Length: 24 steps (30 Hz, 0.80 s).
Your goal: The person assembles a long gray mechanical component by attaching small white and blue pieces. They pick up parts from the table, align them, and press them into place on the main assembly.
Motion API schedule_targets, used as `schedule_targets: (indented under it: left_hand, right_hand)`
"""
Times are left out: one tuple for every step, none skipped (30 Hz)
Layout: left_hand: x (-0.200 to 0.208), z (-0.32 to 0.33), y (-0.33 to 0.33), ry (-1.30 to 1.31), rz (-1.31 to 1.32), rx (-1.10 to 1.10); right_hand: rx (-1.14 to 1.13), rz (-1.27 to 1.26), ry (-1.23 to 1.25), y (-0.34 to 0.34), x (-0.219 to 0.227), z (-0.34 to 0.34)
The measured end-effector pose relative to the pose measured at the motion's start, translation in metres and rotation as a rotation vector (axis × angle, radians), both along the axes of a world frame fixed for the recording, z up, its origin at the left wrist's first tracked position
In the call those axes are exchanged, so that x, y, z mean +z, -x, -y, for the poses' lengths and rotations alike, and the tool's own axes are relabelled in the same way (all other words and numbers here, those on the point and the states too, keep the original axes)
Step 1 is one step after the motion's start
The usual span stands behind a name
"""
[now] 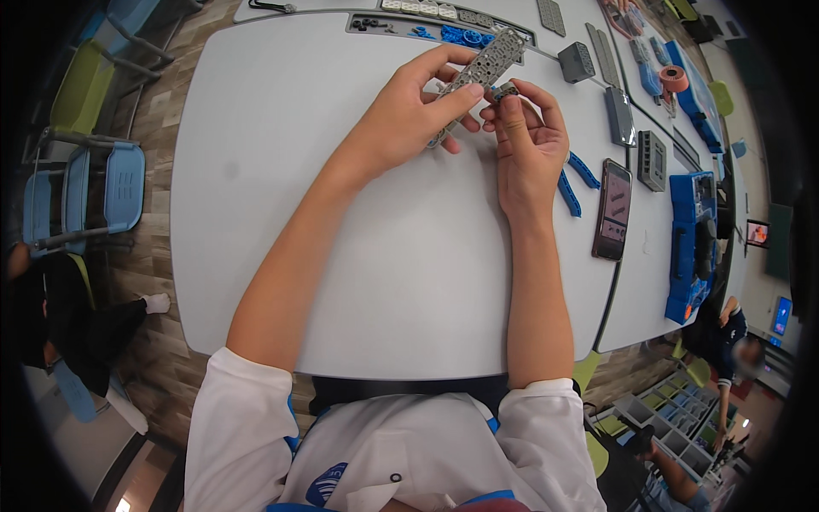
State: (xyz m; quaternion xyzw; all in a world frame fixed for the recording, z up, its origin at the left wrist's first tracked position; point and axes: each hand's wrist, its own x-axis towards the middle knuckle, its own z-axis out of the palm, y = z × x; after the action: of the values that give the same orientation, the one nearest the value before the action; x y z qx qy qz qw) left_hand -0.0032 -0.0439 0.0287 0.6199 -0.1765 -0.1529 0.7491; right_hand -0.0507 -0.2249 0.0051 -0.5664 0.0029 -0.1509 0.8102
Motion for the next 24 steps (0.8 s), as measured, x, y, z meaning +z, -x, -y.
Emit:
schedule_targets:
  left_hand:
    - [-0.002, 0.002, 0.001, 0.03, -0.039, -0.006]
    - [-0.005, 0.002, 0.001, 0.045, -0.021, -0.013]
    - [-0.007, 0.0, 0.0, 0.04, -0.021, -0.022]
    - [-0.008, 0.0, 0.0, 0.029, -0.027, -0.022]
    - [-0.01, 0.0, 0.001, 0.043, -0.023, -0.027]
    - [-0.012, 0.0, 0.001, 0.049, -0.023, -0.023]
    - [-0.013, 0.0, 0.002, 0.049, -0.028, -0.019]
    - [-0.014, 0.0, 0.002, 0.049, -0.019, -0.033]
    - [-0.015, -0.001, 0.002, 0.041, -0.015, -0.048]
    - [-0.015, -0.002, 0.002, 0.034, -0.011, -0.065]
    - [-0.015, -0.002, 0.002, 0.035, -0.008, -0.07]
    - [-0.015, -0.003, 0.002, 0.035, -0.005, -0.076]
    - [-0.014, -0.003, 0.001, 0.035, -0.001, -0.081]
    - [-0.014, -0.004, 0.001, 0.036, 0.007, -0.083]
    - [-0.014, -0.005, 0.001, 0.036, 0.014, -0.085]
    - [-0.014, -0.006, 0.001, 0.037, 0.021, -0.086]
    - [-0.014, -0.006, 0.001, 0.026, 0.017, -0.074]
    - [-0.015, -0.006, 0.002, 0.015, 0.013, -0.063]
    - [-0.016, -0.006, 0.002, 0.018, 0.022, -0.055]
    - [-0.017, -0.006, 0.002, -0.004, 0.044, -0.039]
    - [-0.019, -0.005, 0.001, -0.012, 0.078, -0.027]
    - [-0.021, -0.004, 0.0, -0.021, 0.112, -0.017]
    - [-0.022, -0.003, -0.001, -0.03, 0.163, 0.007]
    - [-0.024, -0.002, -0.002, -0.039, 0.213, 0.03]
  right_hand:
    - [-0.023, -0.005, -0.002, 0.0, 0.0, 0.001]
    - [-0.035, 0.004, -0.005, -0.001, 0.0, 0.002]
    - [-0.059, 0.002, 0.009, -0.002, 0.001, 0.003]
    - [-0.072, 0.013, 0.022, -0.002, 0.001, 0.005]
    - [-0.092, 0.016, 0.04, -0.003, 0.001, 0.006]
    - [-0.087, 0.024, 0.039, -0.003, 0.0, 0.007]
    - [-0.087, 0.024, 0.043, -0.003, 0.0, 0.008]
    - [-0.094, 0.019, 0.053, -0.003, -0.001, 0.008]
    - [-0.08, 0.039, 0.045, -0.004, -0.002, 0.009]
    - [-0.073, 0.052, 0.043, -0.004, -0.002, 0.009]
    - [-0.065, 0.066, 0.041, -0.004, -0.003, 0.009]
    - [-0.065, 0.065, 0.045, -0.004, -0.003, 0.009]
    - [-0.064, 0.065, 0.049, -0.004, -0.004, 0.009]
    - [-0.066, 0.064, 0.057, -0.004, -0.004, 0.009]
    - [-0.061, 0.067, 0.051, -0.004, -0.004, 0.009]
    - [-0.058, 0.068, 0.049, -0.004, -0.004, 0.01]
    - [-0.06, 0.065, 0.052, -0.004, -0.004, 0.01]
    - [-0.053, 0.073, 0.05, -0.004, -0.003, 0.01]
    - [-0.052, 0.076, 0.052, -0.004, -0.004, 0.011]
    - [-0.058, 0.074, 0.058, -0.004, -0.004, 0.011]
    - [-0.054, 0.082, 0.05, -0.005, -0.004, 0.011]
    - [-0.056, 0.083, 0.047, -0.005, -0.004, 0.011]
    - [-0.062, 0.083, 0.047, -0.005, -0.004, 0.012]
    - [-0.063, 0.085, 0.038, -0.005, -0.004, 0.012]
